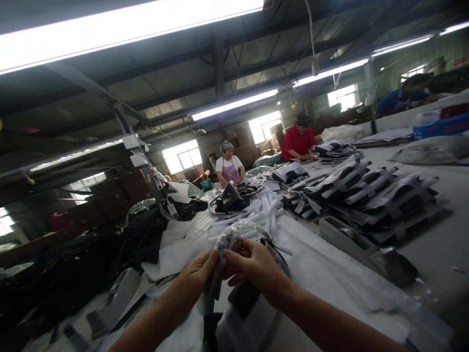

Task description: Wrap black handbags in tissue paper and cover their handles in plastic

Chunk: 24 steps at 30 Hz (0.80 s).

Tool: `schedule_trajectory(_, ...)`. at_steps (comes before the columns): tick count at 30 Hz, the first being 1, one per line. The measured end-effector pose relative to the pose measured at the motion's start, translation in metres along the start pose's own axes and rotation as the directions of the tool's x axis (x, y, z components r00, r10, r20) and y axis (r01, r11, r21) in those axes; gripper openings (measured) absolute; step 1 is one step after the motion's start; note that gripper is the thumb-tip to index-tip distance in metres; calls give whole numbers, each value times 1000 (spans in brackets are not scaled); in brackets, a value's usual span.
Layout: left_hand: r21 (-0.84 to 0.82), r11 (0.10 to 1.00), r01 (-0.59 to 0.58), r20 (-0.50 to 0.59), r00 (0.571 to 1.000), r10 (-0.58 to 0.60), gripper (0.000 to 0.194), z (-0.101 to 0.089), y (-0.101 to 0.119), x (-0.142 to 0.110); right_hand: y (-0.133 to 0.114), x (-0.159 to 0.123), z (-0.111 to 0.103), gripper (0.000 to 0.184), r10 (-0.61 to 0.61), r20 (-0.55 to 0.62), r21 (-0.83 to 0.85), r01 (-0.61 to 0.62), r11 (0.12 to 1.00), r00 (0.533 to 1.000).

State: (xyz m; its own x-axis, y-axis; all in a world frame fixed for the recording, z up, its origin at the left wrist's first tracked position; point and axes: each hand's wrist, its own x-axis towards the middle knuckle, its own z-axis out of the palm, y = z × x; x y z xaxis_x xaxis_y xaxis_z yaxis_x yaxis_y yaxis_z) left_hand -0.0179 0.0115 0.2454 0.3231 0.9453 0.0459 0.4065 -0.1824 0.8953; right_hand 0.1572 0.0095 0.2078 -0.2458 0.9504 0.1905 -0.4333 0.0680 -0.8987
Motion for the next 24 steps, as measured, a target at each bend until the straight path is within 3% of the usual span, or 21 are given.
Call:
schedule_trajectory(3, -36, 999, -1, 16, 1000, 1, 49, 1, 1, -1, 1, 3, 2, 49, 4, 0, 2, -4, 1000, 1000)
schedule_trajectory(6, -178, 982, 60, 49, 997, -52, 44, 4, 5, -4, 5, 4, 7, 49, -26, 1, 30, 26, 999, 1000)
schedule_trajectory(9, -323, 941, 99, 14, 995, -99, 44, 8, 6, -8, 14, 0, 4, 45, -82, 11, 40, 82, 996, 997)
schedule_trajectory(11, -371, 921, 122, -44, 988, -149, 45, 8, 4, -11, 27, -7, -11, 36, -179, -27, -112, 175, 978, 984)
schedule_trajectory(13, -422, 894, 153, -109, 970, -217, 46, 5, 0, -13, 49, -19, -37, 27, -319, -123, -407, 246, 880, 940)
schedule_trajectory(15, -480, 861, 171, -163, 947, -279, 48, 1, -5, -15, 80, -30, -65, 30, -403, -234, -649, 166, 742, 885)
schedule_trajectory(17, -511, 841, 175, -192, 931, -310, 53, 2, -9, -15, 112, -37, -88, 58, -271, -297, -695, -13, 719, 916)
schedule_trajectory(19, -521, 834, 182, -208, 920, -331, 64, 5, -12, -15, 136, -37, -101, 76, -111, -251, -694, -99, 713, 962)
schedule_trajectory(21, -531, 821, 209, -216, 904, -370, 76, 9, -16, -13, 146, -28, -106, 72, -68, -132, -708, -46, 705, 989)
schedule_trajectory(24, -493, 848, 193, -269, 894, -360, 74, 6, -29, -12, 140, -1, -122, 42, -105, -23, -745, 53, 665, 994)
